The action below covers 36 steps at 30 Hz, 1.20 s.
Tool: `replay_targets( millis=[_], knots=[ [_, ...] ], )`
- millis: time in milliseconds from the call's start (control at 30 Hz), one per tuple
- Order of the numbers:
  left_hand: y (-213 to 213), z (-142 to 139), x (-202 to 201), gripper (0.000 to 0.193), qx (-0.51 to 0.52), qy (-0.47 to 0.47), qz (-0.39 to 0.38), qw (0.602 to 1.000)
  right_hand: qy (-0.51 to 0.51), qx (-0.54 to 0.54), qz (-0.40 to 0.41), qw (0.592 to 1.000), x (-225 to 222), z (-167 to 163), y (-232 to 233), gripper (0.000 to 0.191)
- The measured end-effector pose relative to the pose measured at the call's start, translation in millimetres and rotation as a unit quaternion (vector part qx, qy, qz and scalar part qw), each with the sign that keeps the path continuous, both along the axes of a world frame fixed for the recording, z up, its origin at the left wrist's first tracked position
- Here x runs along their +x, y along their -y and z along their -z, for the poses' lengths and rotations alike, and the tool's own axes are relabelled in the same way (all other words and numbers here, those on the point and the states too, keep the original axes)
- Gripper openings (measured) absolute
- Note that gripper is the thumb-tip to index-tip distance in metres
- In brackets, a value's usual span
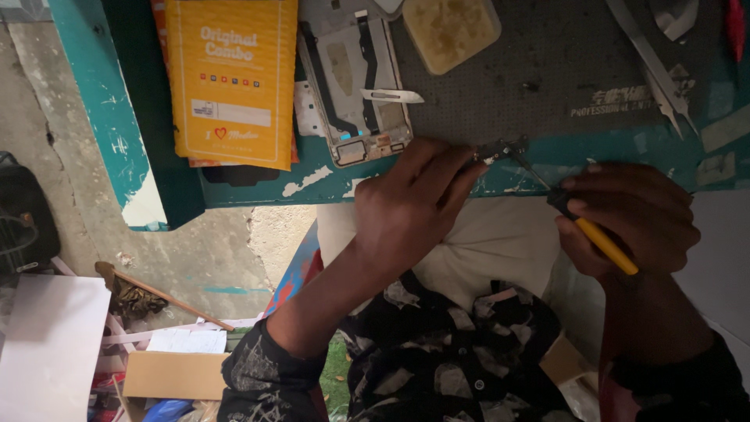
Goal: The person uses a soldering iron to work on a small electronic component on a cluttered workbench. They hold the component with their left hand and apply the soldering iron with their right hand, occasionally adjusting the component's position.
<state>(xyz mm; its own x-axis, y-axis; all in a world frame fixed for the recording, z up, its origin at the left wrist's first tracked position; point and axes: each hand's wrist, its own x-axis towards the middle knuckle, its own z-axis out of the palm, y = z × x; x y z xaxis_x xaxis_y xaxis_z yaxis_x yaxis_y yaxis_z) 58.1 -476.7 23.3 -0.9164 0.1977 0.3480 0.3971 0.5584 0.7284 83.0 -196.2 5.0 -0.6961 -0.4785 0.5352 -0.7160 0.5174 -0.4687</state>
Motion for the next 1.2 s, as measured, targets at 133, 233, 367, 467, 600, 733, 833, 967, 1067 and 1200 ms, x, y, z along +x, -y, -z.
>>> replay_targets(
  millis=[133, 233, 367, 467, 600, 733, 833, 967, 1067, 1200],
  knots=[
    [-0.2, 1.1, 1.5, 0.021, -0.002, -0.009, -0.004, 1.000, 0.006, 0.012, 0.012, 1.000, 1.2, -0.4, -1.0, 0.019],
    [-0.6, 1.0, 2.3, 0.020, -0.004, -0.011, -0.008, 1.000, 0.012, 0.014, 0.017, 1.000, 2.9, -0.2, -1.0, 0.018],
    [0.8, -2.5, 4.0, 0.020, -0.002, -0.008, -0.006, 1.000, 0.001, 0.015, 0.016, 1.000, 4.3, -1.4, 1.1, 0.019],
    [0.6, -2.8, 3.2, 0.020, -0.004, -0.008, -0.006, 1.000, -0.015, 0.003, 0.014, 1.000, 3.5, -2.3, 2.2, 0.020],
    [-1.0, -3.4, 2.7, 0.020, -0.007, -0.012, -0.008, 1.000, 0.010, 0.031, 0.032, 0.999, 3.2, -4.8, 1.6, 0.023],
    [-2.7, -3.1, 2.1, 0.021, -0.004, -0.009, -0.009, 1.000, -0.002, -0.002, 0.017, 1.000, 2.2, -3.3, 0.5, 0.019],
    [-3.2, -3.2, 2.8, 0.021, -0.001, -0.009, -0.006, 1.000, 0.003, -0.001, 0.017, 1.000, 3.0, -2.8, -1.3, 0.019],
    [-4.5, -2.8, 4.0, 0.020, -0.004, -0.009, -0.005, 1.000, 0.000, 0.006, 0.004, 1.000, 4.0, -4.2, -4.9, 0.018],
    [-4.7, -2.4, 3.5, 0.020, -0.011, -0.007, -0.004, 1.000, -0.003, 0.011, 0.001, 1.000, 3.2, -4.3, -5.1, 0.019],
    [-4.5, -2.8, 3.9, 0.020, -0.009, -0.007, -0.004, 1.000, -0.006, 0.002, 0.005, 1.000, 3.2, -3.6, -2.0, 0.019]
  ],
)
